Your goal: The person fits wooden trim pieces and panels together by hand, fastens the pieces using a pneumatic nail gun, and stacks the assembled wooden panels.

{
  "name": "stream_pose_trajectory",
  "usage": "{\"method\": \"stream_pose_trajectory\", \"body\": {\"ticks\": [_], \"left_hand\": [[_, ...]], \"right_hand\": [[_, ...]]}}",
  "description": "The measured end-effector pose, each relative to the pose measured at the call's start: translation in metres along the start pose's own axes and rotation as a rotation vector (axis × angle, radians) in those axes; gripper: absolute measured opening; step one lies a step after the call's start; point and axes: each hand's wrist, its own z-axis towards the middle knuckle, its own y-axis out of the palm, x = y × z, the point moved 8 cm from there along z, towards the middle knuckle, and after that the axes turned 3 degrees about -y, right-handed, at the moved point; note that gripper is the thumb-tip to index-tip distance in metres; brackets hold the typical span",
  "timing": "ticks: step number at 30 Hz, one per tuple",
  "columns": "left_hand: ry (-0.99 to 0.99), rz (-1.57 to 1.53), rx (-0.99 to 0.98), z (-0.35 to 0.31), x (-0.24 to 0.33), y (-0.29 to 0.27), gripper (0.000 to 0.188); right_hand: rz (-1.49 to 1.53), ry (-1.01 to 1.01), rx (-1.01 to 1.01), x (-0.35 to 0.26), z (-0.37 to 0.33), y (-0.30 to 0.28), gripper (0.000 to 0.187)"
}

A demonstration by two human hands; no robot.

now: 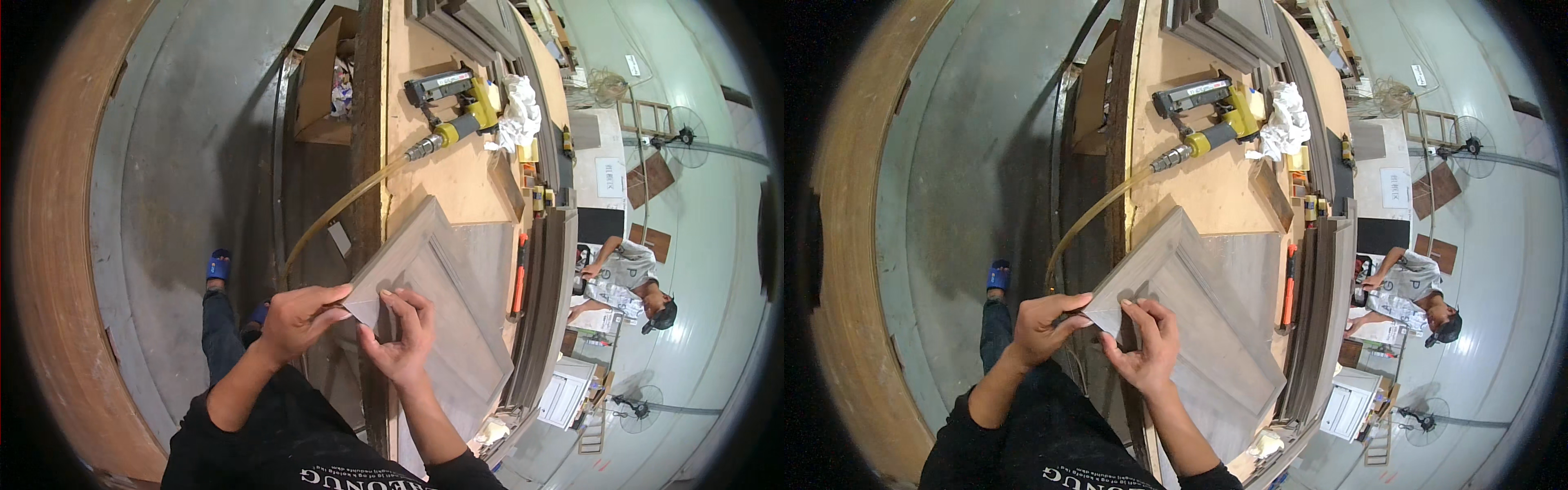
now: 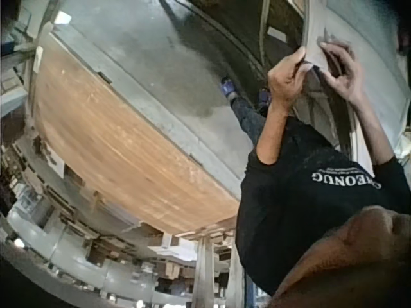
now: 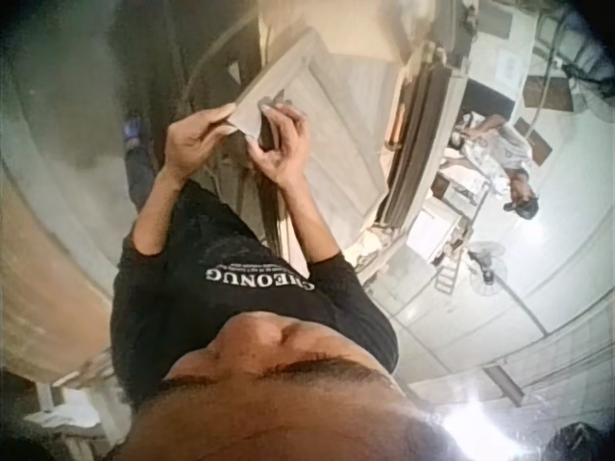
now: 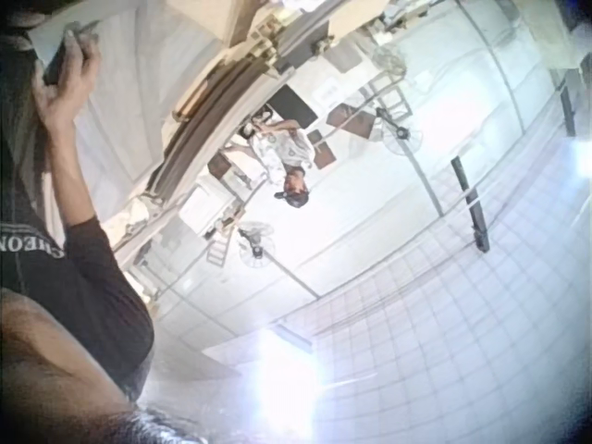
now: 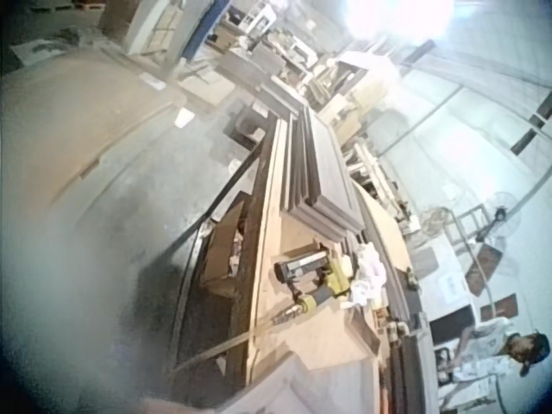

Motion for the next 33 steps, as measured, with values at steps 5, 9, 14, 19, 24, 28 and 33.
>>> {"method": "stream_pose_trajectory", "body": {"ticks": [5,9,14,19,24,28,33], "left_hand": [[-0.063,-0.044,0.095,-0.013,-0.005,0.0,0.023],[-0.015,0.006,0.093,-0.008,0.007,-0.004,0.023],[-0.046,-0.042,-0.04,0.005,-0.002,-0.003,0.027],[-0.19,-0.163,-0.172,0.014,-0.01,0.01,0.052],[-0.199,-0.06,-0.234,0.011,-0.016,0.008,0.061],[-0.167,-0.043,-0.232,0.012,-0.007,0.014,0.064],[-0.194,-0.112,-0.244,0.016,-0.013,0.017,0.067]], "right_hand": [[0.029,0.053,0.02,0.002,-0.001,0.003,0.05],[-0.013,0.029,-0.003,-0.001,0.001,0.004,0.05],[-0.04,0.029,-0.016,-0.002,0.007,-0.001,0.049],[0.002,0.055,-0.014,0.005,0.005,0.0,0.048],[0.053,0.09,0.101,0.042,0.018,-0.022,0.049],[-0.441,0.086,0.26,0.098,0.054,-0.059,0.041],[0.032,0.293,0.121,0.155,0.057,-0.043,0.021]]}}
